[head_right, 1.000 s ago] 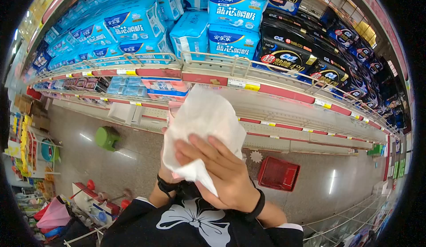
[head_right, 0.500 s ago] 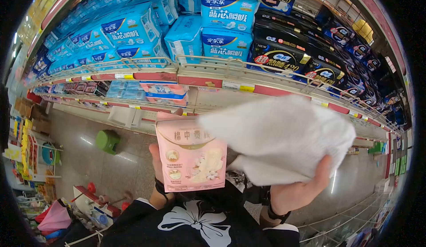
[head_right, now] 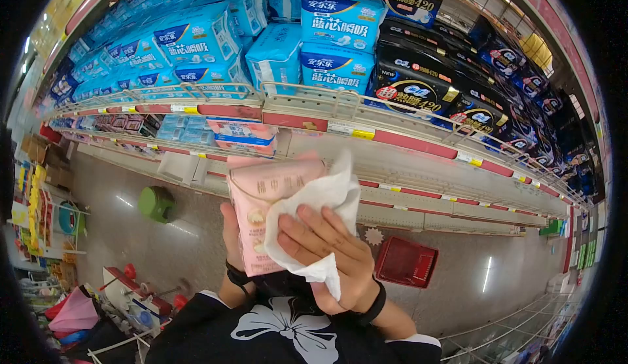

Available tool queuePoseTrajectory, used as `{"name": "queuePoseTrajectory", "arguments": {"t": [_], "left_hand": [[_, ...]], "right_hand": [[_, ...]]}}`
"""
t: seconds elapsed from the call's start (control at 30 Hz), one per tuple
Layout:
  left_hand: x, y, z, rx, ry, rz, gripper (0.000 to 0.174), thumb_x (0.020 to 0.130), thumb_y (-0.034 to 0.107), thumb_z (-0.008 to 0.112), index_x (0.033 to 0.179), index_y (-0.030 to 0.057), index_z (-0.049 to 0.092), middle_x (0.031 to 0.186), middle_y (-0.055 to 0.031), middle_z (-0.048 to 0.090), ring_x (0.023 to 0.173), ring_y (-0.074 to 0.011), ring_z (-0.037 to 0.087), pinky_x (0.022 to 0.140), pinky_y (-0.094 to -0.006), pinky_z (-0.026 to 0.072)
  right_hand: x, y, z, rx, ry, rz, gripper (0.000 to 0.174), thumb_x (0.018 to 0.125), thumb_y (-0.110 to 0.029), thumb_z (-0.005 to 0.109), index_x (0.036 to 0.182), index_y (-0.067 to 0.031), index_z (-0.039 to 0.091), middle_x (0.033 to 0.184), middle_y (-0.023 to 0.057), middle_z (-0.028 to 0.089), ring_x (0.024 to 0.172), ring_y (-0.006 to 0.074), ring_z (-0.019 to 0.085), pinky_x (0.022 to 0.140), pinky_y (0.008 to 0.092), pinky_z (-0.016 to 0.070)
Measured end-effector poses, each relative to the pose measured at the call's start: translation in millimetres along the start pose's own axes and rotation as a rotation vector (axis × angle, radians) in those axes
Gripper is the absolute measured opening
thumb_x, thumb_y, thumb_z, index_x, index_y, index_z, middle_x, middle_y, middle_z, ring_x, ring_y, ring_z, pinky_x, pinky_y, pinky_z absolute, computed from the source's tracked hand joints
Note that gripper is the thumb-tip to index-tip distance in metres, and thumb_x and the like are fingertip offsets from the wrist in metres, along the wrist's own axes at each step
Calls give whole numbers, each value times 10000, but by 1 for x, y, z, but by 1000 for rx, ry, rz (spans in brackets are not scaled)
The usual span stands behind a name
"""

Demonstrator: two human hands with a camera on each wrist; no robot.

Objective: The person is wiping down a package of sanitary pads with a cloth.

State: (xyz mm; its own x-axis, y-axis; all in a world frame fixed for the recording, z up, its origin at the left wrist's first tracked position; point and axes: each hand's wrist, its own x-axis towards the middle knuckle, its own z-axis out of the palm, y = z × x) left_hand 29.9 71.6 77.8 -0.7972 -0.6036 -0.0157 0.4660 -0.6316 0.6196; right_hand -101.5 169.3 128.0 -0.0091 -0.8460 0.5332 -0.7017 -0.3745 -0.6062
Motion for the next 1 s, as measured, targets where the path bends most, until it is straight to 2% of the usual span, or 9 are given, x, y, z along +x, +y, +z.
{"name": "queuePoseTrajectory", "arguments": {"t": [0.17, 0.3, 0.5, 0.63, 0.73, 0.77, 0.9, 0.97, 1.0], "left_hand": [[7, 7, 13, -117, 22, 68, 757, 834, 550, 421, 1329, 13, 222, 1304, -146, 374, 1164, -251, 425, 955, -377, 366], [7, -11, 8, -77, 85, 139, 769, 817, 587, 412, 1332, 46, 230, 1307, -117, 375, 1155, -237, 431, 955, -377, 366], [20, -45, 6, -265, 134, 499, 717, 838, 591, 359, 1369, 165, 132, 1346, -80, 295, 1233, -237, 325, 993, -415, 308], [17, -24, 17, -168, 199, 339, 665, 875, 492, 390, 1374, 244, 27, 1385, -62, 203, 1275, -247, 243, 1006, -433, 278], [18, -19, 22, -185, 35, 258, 988, 787, 58, 617, 1331, 296, -174, 1409, -81, 130, 1265, -247, 263, 992, -431, 309], [20, -18, 19, -185, 36, 254, 988, 787, 58, 617, 1331, 296, -174, 1409, -81, 130, 1265, -247, 263, 992, -431, 309], [16, -26, 10, 23, 70, 246, 1211, 656, 5, 732, 1312, 269, -251, 1405, -90, 132, 1249, -240, 291, 956, -422, 365], [16, -31, -8, 418, 43, 229, 1218, 625, 93, 771, 1326, 204, -219, 1351, -137, 262, 1212, -239, 349, 973, -418, 348], [15, -33, -19, 1095, 124, 430, 1189, 602, 253, 789, 1338, 138, -139, 1222, -180, 428, 1138, -228, 426, 1018, -417, 271]], "right_hand": [[-19, 14, 25, 254, 144, 65, 445, 803, -198, 286, 973, 38, 622, 1068, 155, 594, 1121, 291, 492, 991, 400, 308], [-14, 10, 34, 684, 510, 496, 458, 875, -234, 315, 1097, 121, 500, 1186, 210, 503, 1118, 323, 469, 966, 395, 307], [-16, 37, 39, 4, 347, 353, 398, 886, -156, 285, 1147, 76, 475, 1128, 235, 528, 1061, 350, 511, 886, 365, 376], [-17, 41, 37, -56, 330, 427, 299, 843, -108, 384, 1047, 63, 521, 898, 244, 590, 785, 358, 602, 689, 385, 448], [-10, 42, 29, -233, 315, 220, 256, 805, -171, 459, 865, 66, 533, 693, 194, 576, 561, 357, 563, 534, 376, 439], [-12, 44, 29, -234, 315, 225, 256, 805, -171, 459, 865, 66, 533, 693, 194, 576, 561, 357, 563, 534, 376, 439], [-17, 45, 23, -65, 321, 249, 266, 798, -196, 505, 808, 64, 558, 644, 190, 566, 563, 345, 571, 494, 333, 426], [-8, 35, 17, -16, 355, 406, 282, 835, -207, 469, 830, 56, 572, 648, 192, 568, 567, 338, 574, 501, 339, 428], [-9, 39, 14, -179, 311, 285, 297, 874, -191, 415, 828, 52, 579, 650, 193, 574, 559, 336, 572, 505, 341, 430]]}}
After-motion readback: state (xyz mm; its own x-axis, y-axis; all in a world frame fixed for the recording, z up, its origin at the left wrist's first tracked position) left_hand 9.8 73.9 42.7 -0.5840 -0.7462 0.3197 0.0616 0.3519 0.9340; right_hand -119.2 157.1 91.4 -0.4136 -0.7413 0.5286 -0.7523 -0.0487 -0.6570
